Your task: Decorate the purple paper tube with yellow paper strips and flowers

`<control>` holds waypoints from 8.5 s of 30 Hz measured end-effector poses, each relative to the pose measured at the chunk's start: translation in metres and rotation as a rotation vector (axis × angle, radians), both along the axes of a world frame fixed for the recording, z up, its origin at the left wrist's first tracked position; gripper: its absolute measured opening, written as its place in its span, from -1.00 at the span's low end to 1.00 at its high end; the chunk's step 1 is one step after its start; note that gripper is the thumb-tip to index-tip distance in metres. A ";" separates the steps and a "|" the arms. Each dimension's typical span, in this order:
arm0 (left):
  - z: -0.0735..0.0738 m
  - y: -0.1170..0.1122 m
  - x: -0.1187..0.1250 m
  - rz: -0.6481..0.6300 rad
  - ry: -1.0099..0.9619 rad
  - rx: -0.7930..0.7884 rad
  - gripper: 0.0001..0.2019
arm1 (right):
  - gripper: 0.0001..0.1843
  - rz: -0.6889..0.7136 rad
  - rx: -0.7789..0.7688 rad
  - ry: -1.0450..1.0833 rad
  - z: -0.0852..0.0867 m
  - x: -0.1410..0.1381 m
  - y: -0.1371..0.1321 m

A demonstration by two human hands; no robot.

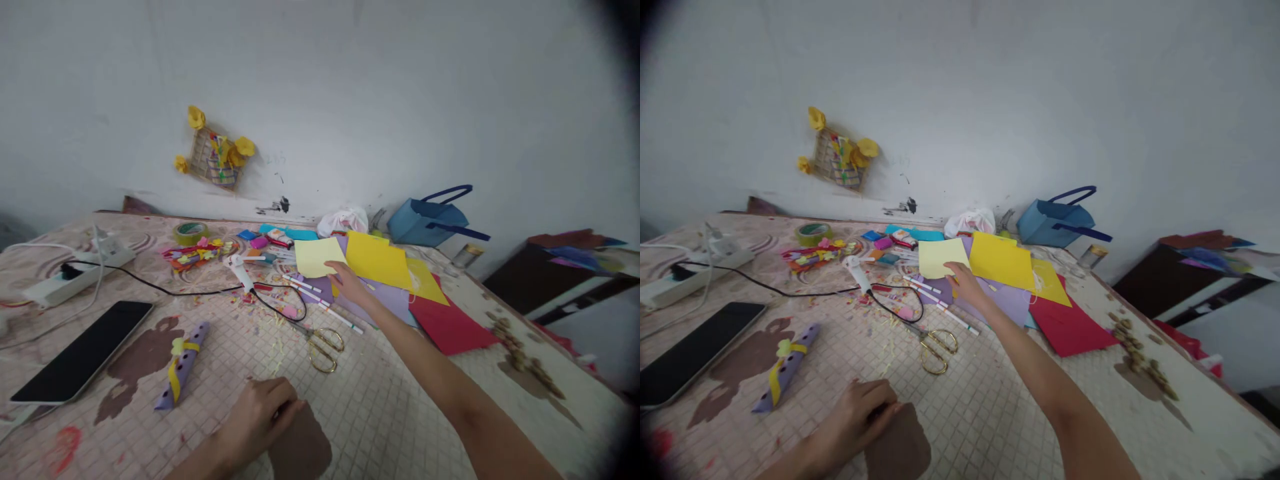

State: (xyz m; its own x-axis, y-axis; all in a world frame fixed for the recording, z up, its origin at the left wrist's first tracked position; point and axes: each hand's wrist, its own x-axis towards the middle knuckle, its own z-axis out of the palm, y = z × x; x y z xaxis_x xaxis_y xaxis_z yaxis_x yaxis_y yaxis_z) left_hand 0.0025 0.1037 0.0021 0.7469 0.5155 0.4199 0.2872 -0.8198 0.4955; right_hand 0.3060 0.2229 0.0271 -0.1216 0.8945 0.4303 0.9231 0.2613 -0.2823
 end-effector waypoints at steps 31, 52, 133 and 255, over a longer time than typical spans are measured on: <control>-0.011 0.004 -0.001 0.003 0.040 -0.075 -0.83 | -0.71 -0.301 -0.073 -0.064 -0.022 0.027 -0.052; -0.012 0.006 0.003 -0.005 0.020 -0.192 -0.80 | -0.78 -0.477 -0.216 -0.521 0.041 0.113 -0.082; 0.026 0.155 0.301 -0.555 0.436 0.251 -0.48 | -0.71 -0.404 -0.292 -0.492 -0.017 0.123 -0.125; 0.037 0.157 0.303 -0.586 0.497 0.263 -0.64 | -0.78 -0.108 -0.261 -0.603 -0.005 0.115 -0.107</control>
State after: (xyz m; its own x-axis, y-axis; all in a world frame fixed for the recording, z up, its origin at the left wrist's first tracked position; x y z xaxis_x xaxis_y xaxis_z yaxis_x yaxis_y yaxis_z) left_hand 0.3050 0.2606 0.0387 0.9960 -0.0864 0.0213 -0.0889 -0.9771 0.1931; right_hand 0.4213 0.1160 0.0220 -0.1774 0.9806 0.0829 0.9561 0.1518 0.2505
